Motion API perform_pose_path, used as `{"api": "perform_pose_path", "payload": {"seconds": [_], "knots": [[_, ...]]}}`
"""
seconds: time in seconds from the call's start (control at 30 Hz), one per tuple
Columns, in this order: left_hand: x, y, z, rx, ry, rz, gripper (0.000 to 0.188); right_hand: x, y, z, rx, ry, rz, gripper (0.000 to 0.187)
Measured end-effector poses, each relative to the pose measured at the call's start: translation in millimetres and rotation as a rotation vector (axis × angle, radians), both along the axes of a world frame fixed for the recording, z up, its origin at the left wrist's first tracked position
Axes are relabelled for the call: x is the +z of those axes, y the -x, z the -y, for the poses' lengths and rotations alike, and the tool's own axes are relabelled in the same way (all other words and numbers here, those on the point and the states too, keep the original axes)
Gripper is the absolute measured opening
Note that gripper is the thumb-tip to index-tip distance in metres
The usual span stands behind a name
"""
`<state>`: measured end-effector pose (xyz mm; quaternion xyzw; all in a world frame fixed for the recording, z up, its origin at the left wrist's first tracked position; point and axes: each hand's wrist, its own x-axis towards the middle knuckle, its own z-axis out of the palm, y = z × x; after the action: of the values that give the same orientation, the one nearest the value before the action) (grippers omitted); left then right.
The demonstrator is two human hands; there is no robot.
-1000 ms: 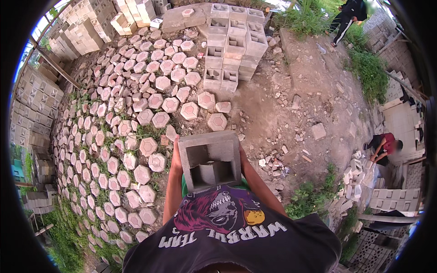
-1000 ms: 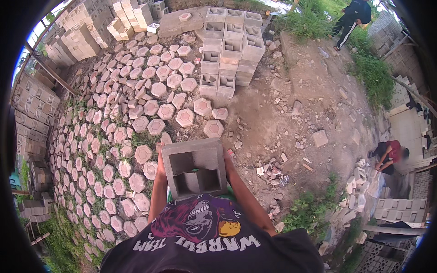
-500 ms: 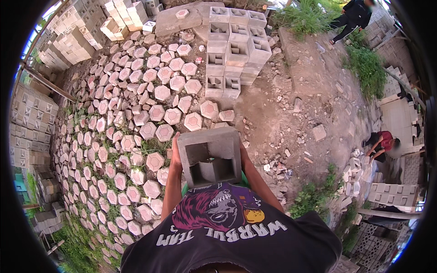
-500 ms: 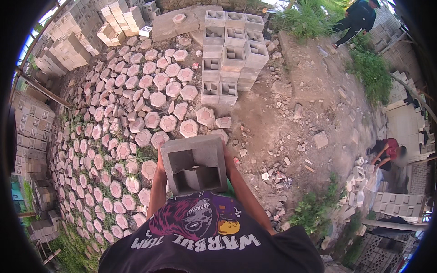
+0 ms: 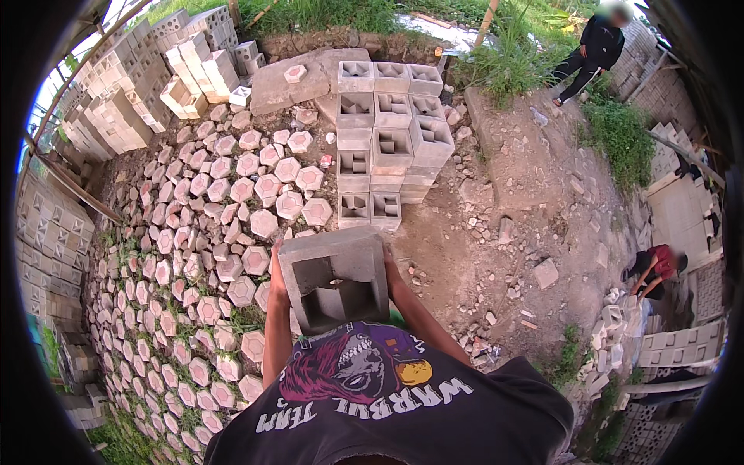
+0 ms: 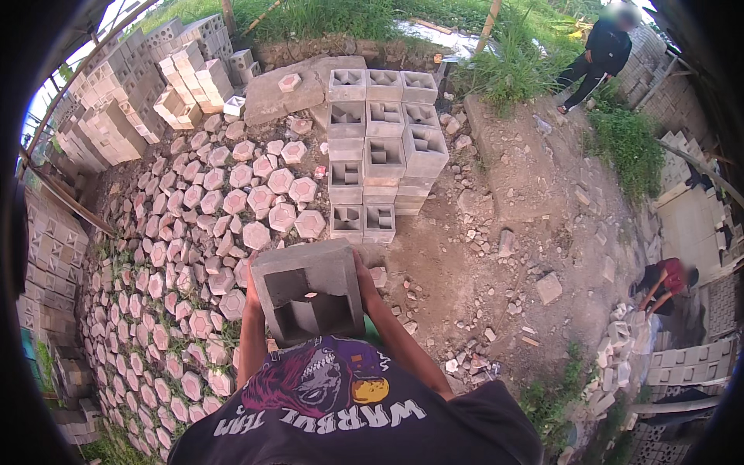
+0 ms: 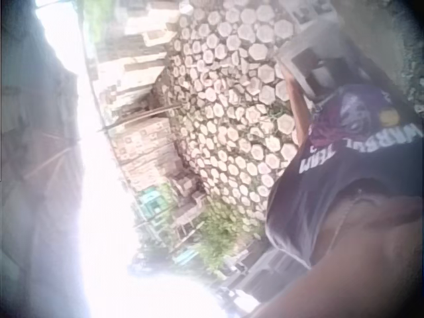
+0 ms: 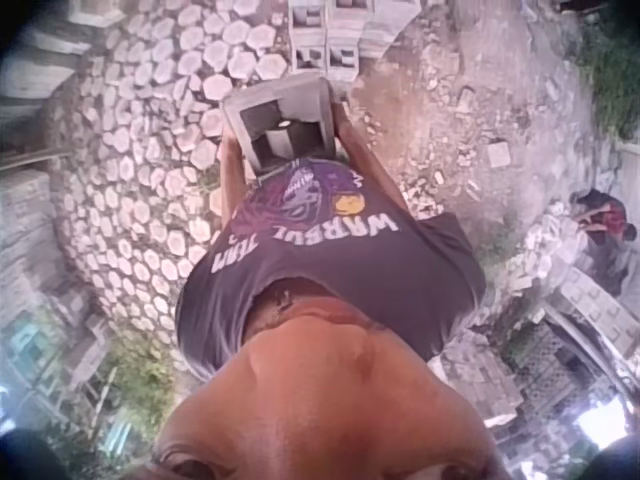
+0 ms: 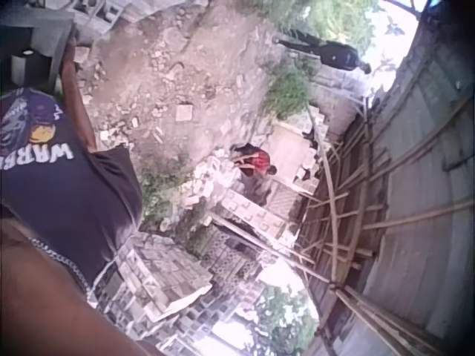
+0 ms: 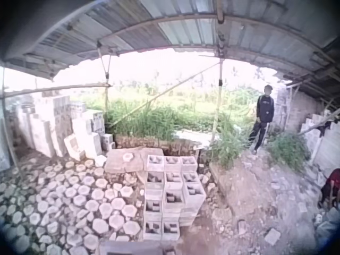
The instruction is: The person stacks several concrete ventilation blocks by hand onto an existing pile in an outdoor workspace.
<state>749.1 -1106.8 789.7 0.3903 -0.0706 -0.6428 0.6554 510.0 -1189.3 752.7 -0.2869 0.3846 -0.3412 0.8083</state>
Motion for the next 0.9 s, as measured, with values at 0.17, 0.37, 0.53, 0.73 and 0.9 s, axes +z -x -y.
{"api": "perform_pose_path", "payload": {"seconds": [0.17,0.37,0.53,0.73,0.9], "knots": [[2,-5,63,0.001,0.003,-0.072,0.062,7,-6,70,0.064,-0.013,-0.043,0.071],[-26,-24,134,-0.034,-0.1,0.055,0.058,8,-13,106,-0.064,-0.051,0.017,0.07],[-21,-47,197,-0.208,-0.057,0.137,0.062,-24,-35,147,-0.171,-0.017,-0.028,0.071],[-37,-117,284,-0.353,0.131,0.242,0.061,-37,-103,201,-0.355,0.043,-0.098,0.073],[-8,-182,343,-0.417,0.095,0.207,0.057,-5,-178,236,-0.397,-0.013,-0.184,0.076]]}}
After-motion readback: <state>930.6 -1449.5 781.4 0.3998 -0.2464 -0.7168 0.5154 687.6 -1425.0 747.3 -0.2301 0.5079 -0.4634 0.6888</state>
